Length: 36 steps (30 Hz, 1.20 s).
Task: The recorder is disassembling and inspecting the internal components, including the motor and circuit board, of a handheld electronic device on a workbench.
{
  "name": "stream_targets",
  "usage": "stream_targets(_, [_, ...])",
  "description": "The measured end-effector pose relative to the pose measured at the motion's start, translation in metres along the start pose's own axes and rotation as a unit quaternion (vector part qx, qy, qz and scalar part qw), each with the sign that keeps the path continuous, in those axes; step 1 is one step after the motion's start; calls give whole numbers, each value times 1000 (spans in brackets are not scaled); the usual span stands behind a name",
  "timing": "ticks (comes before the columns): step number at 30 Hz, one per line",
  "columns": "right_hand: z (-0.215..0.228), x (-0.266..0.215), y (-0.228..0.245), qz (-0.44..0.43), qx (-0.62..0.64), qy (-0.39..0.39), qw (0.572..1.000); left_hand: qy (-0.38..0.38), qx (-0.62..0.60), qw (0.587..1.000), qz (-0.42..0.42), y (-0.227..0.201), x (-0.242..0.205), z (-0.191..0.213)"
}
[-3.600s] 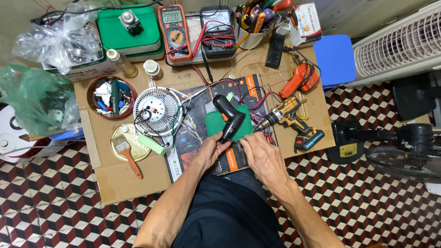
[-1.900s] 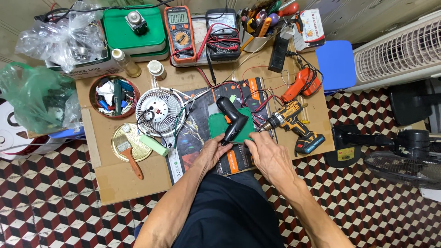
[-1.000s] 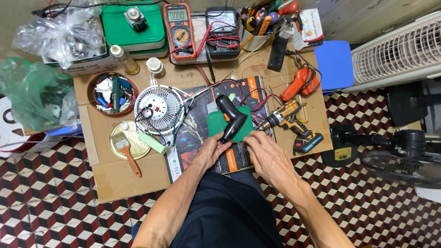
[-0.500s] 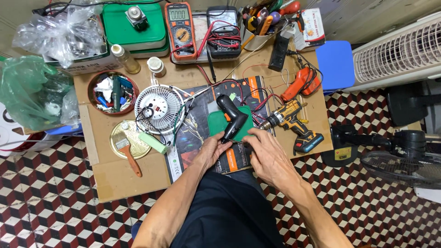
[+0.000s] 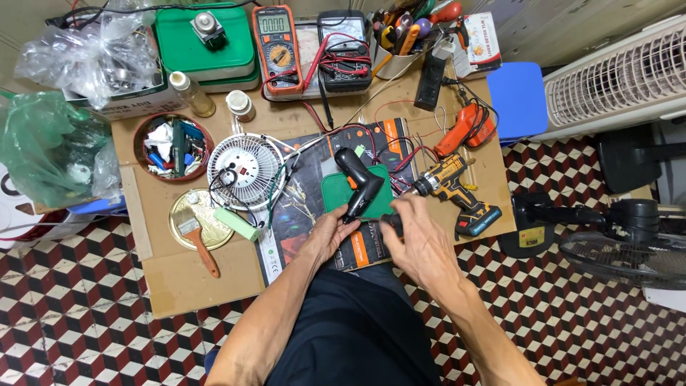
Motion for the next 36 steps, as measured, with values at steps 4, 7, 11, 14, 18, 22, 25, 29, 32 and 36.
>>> stream_targets(4, [-20,-2,-30,-69,-22,53,996,5,-1,1000,0,3,4,2])
stream_targets(7, [-9,-13,-12,199,-7,-94,975,5,0,1000,0,4,7,6])
stream_targets(11, [4,-11,-2,90,2,-42,995,0,3,1000,-4,4,6,4])
stream_targets(14, [-7,-10,-21,-74,10,54,996,-6,-4,1000,-5,5,10,9])
stream_targets(18, [-13,-19,-25,164,6,-24,986,1,-1,1000,-3,5,10,11])
stream_targets(22, [-11,-33,-41,185,15,-47,982,18,-3,1000,-4,5,10,12])
stream_targets(25, [-10,-43,-71,49,81,-47,994,8,-23,1000,0,6,8,14])
stream_targets(29, [-51,-73,-172,-251,331,-110,903,-5,4,1000,-16,7,9,17])
stream_targets(32, [-88,-72,-233,-266,536,-189,778,-17,85,995,-53,3,5,11])
stream_targets(36, [-97,-37,-243,-296,643,-191,680,-35,300,939,-164,2,3,8])
Point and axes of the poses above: each hand's wrist, its own x-axis towards the middle knuckle, its own z-axis out of the back of the hand, y = z × x, the point moved 6 cm from there along x, towards the middle knuckle
